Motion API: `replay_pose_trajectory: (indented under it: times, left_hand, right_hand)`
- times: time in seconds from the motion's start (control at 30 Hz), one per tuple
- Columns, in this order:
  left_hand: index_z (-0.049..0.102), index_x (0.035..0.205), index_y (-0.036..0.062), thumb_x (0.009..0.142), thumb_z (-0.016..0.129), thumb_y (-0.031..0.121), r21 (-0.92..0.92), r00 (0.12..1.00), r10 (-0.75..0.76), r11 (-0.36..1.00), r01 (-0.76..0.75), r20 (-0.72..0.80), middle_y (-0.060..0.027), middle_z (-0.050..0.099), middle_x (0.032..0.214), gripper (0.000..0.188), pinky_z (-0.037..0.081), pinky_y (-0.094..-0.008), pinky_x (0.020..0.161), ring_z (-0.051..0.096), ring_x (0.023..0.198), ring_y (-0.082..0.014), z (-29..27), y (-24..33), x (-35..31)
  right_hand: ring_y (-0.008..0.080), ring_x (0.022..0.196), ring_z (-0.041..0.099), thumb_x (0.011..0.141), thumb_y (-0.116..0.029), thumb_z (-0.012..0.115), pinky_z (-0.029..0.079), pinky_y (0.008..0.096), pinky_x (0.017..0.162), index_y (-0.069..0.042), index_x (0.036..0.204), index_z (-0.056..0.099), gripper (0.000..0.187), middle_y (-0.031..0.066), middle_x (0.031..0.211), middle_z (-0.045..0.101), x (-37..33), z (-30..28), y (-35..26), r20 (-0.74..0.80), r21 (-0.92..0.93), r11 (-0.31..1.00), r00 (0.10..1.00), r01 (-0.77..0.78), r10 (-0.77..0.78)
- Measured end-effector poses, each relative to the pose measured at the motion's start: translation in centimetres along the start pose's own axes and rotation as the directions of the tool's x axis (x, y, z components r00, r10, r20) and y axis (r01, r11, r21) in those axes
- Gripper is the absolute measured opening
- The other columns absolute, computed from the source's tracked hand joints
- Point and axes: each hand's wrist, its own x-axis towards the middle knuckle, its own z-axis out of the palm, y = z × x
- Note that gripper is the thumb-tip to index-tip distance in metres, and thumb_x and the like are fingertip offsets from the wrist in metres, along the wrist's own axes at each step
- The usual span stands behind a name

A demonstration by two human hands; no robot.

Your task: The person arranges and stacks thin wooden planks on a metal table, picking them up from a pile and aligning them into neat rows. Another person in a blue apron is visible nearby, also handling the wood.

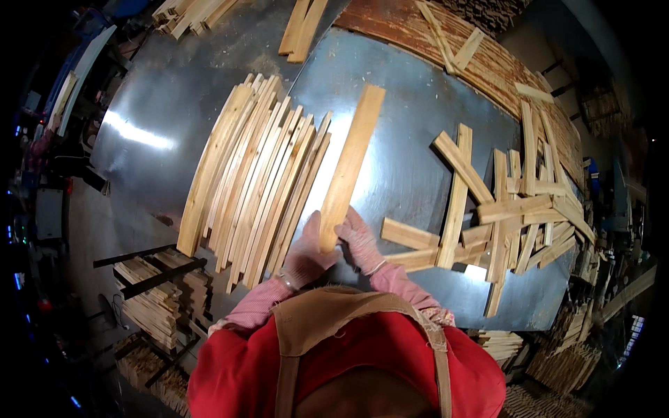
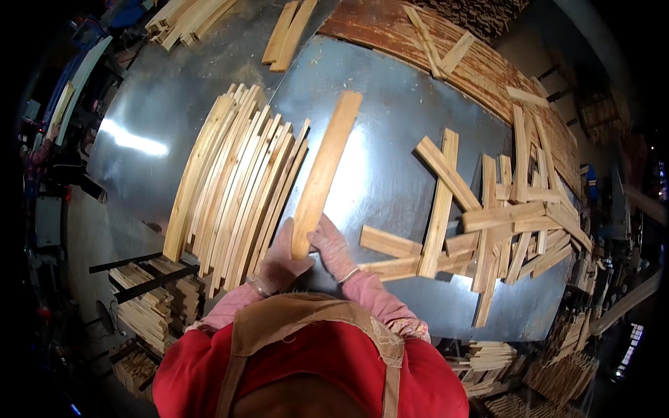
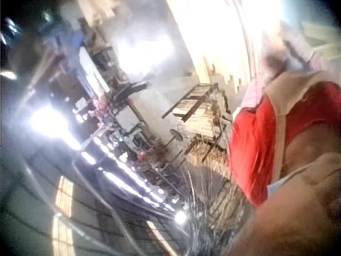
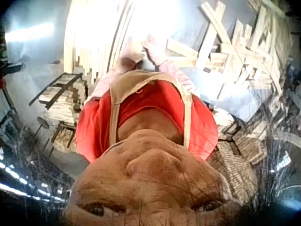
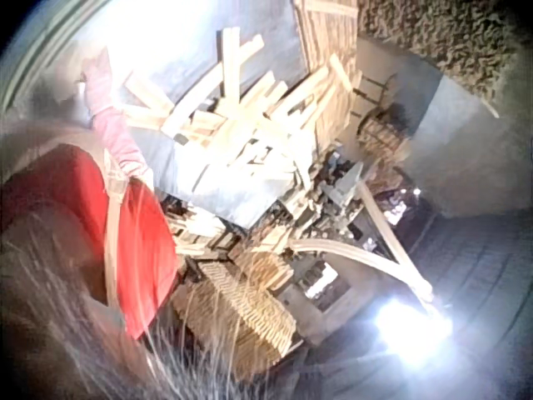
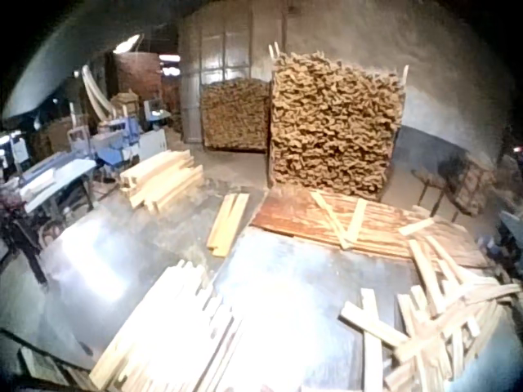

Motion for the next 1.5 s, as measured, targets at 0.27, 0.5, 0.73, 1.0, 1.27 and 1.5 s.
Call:
replay_pose_trajectory:
  times: [0.27,0.5,0.73,1.0,1.27,1.5]
  left_hand:
    - [0.055,0.131,0.002,0.086,0.074,0.019,0.006,0.921,0.114,0.993,-0.12,-0.373,-0.014,0.061,0.109,0.052,0.055,-0.042,0.084,0.062,0.095,-0.027,-6.3,0.4,28.1]
    - [0.06,0.142,-0.0024,0.086,0.083,0.034,0.558,0.716,0.58,0.766,-0.319,-0.387,-0.0254,0.069,0.132,0.07,0.052,-0.0488,0.105,0.066,0.124,-0.0416,-11.7,0.5,44.2]
    - [0.069,0.12,0.0126,0.089,0.071,0.034,0.444,0.591,0.163,0.512,-0.735,0.79,-0.0111,0.068,0.112,0.037,0.049,-0.0507,0.106,0.062,0.118,-0.0316,2.1,1.5,15.2]
    - [0.064,0.14,0.0118,0.102,0.049,0.065,0.542,0.523,-0.324,-0.039,-0.84,0.788,-0.0089,0.065,0.139,0.067,0.012,-0.0552,0.134,0.051,0.142,-0.029,-6.2,-6.1,5.8]
    - [0.053,0.152,0.0095,0.088,0.077,0.048,0.702,0.933,0.247,0.614,-0.361,0.263,-0.0194,0.046,0.162,0.078,0.01,-0.0532,0.135,0.035,0.156,-0.036,-4.0,-9.7,0.2]
    - [0.041,0.165,0.0117,0.089,0.077,0.047,0.853,0.988,0.094,0.498,-0.155,0.124,-0.0169,0.037,0.17,0.091,0.013,-0.0518,0.134,0.03,0.159,-0.0355,-3.9,-11.8,-3.7]
  right_hand:
    - [0.01,0.107,0.059,0.102,-0.007,0.068,0.048,0.0233,0.098,0.008,0.156,0.045,0.06,0.0007,0.121,0.064,5.0,-9.4,-5.2,-0.269,-0.523,0.851,0.941,0.037,-0.206]
    - [0.0444,0.129,0.06,0.084,-0.04,0.084,0.049,0.0466,0.11,0.004,0.15,0.052,0.085,0.0264,0.14,0.064,-1.1,-20.9,-16.9,-0.478,-0.806,0.15,0.478,-0.573,-0.737]
    - [0.0452,0.135,0.057,0.081,-0.049,0.081,0.048,0.0514,0.112,-0.004,0.153,0.046,0.092,0.027,0.147,0.058,-0.5,-27.0,-13.5,-0.717,-0.555,0.31,0.256,-0.772,-0.649]
    - [0.0382,0.103,0.072,0.091,-0.034,0.076,0.057,0.0469,0.092,-0.009,0.151,0.055,0.069,0.0207,0.119,0.073,2.5,-14.5,-11.8,-0.552,-0.823,0.483,0.626,-0.301,-0.551]
    - [0.0462,0.121,0.066,0.101,-0.028,0.056,0.052,0.0505,0.108,0.005,0.139,0.057,0.051,0.034,0.125,0.068,7.2,3.8,3.8,0.016,-0.912,0.408,0.993,-0.035,0.12]
    - [0.0415,0.122,0.061,0.088,-0.022,0.073,0.047,0.0494,0.109,-0.002,0.139,0.061,0.056,0.0225,0.127,0.068,-3.9,-7.1,-5.6,-0.182,-0.98,-0.032,0.949,-0.196,-0.256]
